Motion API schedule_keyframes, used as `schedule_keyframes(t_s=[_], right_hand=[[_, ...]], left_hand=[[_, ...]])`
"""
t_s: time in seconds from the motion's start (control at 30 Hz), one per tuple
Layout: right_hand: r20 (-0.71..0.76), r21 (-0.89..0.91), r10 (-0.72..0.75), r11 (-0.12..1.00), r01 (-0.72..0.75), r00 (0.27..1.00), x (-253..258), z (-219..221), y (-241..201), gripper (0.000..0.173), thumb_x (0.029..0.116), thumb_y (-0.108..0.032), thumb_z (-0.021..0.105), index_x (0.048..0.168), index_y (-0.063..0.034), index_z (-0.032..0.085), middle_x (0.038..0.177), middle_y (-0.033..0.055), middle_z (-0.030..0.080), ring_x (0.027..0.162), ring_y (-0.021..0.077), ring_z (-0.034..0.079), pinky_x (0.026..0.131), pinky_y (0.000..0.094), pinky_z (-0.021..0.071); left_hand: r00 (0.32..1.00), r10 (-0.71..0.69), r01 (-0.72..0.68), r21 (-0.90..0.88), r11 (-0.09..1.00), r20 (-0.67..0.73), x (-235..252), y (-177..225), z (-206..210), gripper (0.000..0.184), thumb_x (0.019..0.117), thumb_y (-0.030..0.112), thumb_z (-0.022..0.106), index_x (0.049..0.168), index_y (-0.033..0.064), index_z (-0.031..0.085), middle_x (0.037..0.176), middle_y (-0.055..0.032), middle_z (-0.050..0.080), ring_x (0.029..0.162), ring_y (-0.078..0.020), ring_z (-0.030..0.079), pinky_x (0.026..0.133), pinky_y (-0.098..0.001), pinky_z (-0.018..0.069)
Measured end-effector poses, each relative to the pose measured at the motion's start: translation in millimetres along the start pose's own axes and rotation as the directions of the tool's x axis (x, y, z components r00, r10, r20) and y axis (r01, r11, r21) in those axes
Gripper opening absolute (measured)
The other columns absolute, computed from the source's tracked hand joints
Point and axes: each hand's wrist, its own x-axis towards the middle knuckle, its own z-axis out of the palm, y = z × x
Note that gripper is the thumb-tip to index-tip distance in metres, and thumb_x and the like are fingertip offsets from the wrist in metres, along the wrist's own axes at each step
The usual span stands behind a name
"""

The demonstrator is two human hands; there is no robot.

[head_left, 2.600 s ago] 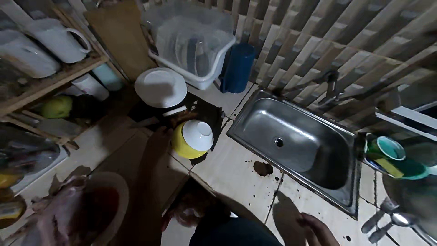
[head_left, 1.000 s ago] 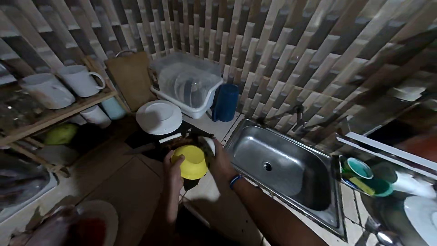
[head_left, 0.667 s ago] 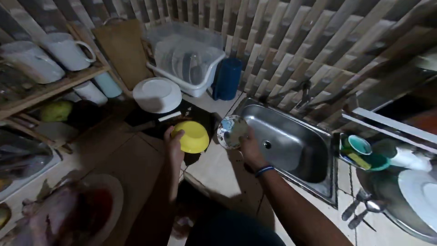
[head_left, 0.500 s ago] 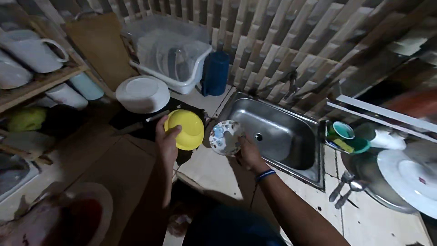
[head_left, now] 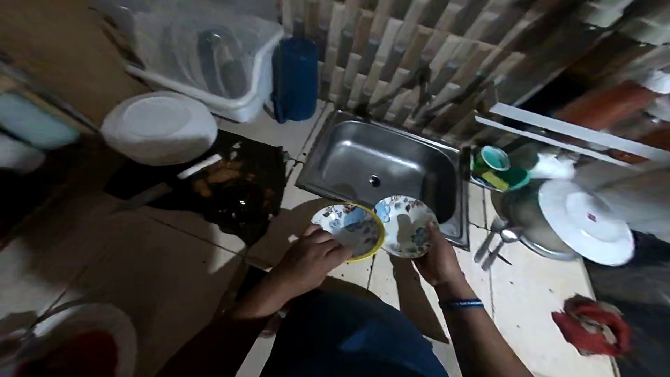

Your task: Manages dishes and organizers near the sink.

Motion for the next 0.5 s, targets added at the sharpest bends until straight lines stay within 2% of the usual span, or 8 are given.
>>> schedule_keyframes(t_s=[0.07, 0.17, 0.33, 0.4, 0.5], right_hand=[[-0.025, -0.012, -0.058, 0.998, 0.058, 0.998, -1.7, -14.5, -10.8, 0.05, 0.1114, -0.039, 0.03, 0.15, -0.0078, 0.037, 0.124, 0.0116, 0.066, 0.107, 0.0224, 0.069, 0.086, 0.0452, 0.0616], [-0.027, -0.066, -0.156, 0.986, 0.154, 0.987, -1.6, -23.6, -23.1, 0.047, 0.1105, -0.036, 0.034, 0.145, -0.0054, 0.043, 0.119, 0.0095, 0.066, 0.105, 0.0189, 0.068, 0.087, 0.0411, 0.0607], [-0.129, -0.029, -0.216, 0.976, 0.214, 0.968, -3.5, -23.6, -39.4, 0.042, 0.1114, -0.032, 0.032, 0.142, -0.0068, 0.046, 0.111, 0.0043, 0.067, 0.098, 0.0137, 0.068, 0.085, 0.0379, 0.0603], [-0.096, -0.088, -0.206, 0.976, 0.198, 0.974, -5.5, -14.8, -43.5, 0.04, 0.111, -0.032, 0.034, 0.136, -0.0068, 0.051, 0.107, 0.0023, 0.068, 0.096, 0.0111, 0.068, 0.084, 0.0349, 0.0602], [0.034, -0.299, -0.138, 0.944, 0.141, 0.99, -11.3, 12.8, -39.9, 0.04, 0.1084, -0.033, 0.04, 0.129, -0.0048, 0.059, 0.104, -0.0002, 0.067, 0.093, 0.007, 0.065, 0.083, 0.0303, 0.057]], left_hand=[[1.0, -0.006, 0.005, 0.025, 1.0, 0.013, -1.6, -4.5, 13.0, 0.024, 0.1007, 0.007, 0.056, 0.113, 0.0197, 0.072, 0.099, -0.0012, 0.073, 0.102, -0.0205, 0.067, 0.108, -0.0516, 0.0441], [0.999, -0.022, 0.024, 0.057, 0.998, -0.037, -2.3, -13.5, 24.0, 0.022, 0.1006, 0.008, 0.058, 0.111, 0.0202, 0.073, 0.097, -0.0016, 0.072, 0.101, -0.0214, 0.067, 0.109, -0.0528, 0.0429], [0.998, 0.002, -0.004, 0.033, 0.999, 0.063, -10.6, -21.6, 25.8, 0.023, 0.1016, 0.009, 0.058, 0.115, 0.0204, 0.073, 0.097, -0.0017, 0.071, 0.102, -0.0216, 0.067, 0.116, -0.058, 0.0355], [0.997, 0.018, -0.02, 0.023, 1.0, 0.077, -15.2, -21.9, 29.2, 0.024, 0.1012, 0.008, 0.057, 0.114, 0.0207, 0.072, 0.096, -0.0013, 0.07, 0.102, -0.0209, 0.066, 0.118, -0.0588, 0.0331], [0.998, 0.031, -0.033, 0.04, 0.999, 0.056, -20.3, -20.1, 39.9, 0.023, 0.101, 0.01, 0.058, 0.114, 0.0224, 0.073, 0.097, 0.0, 0.07, 0.103, -0.0196, 0.067, 0.119, -0.0587, 0.0332]])
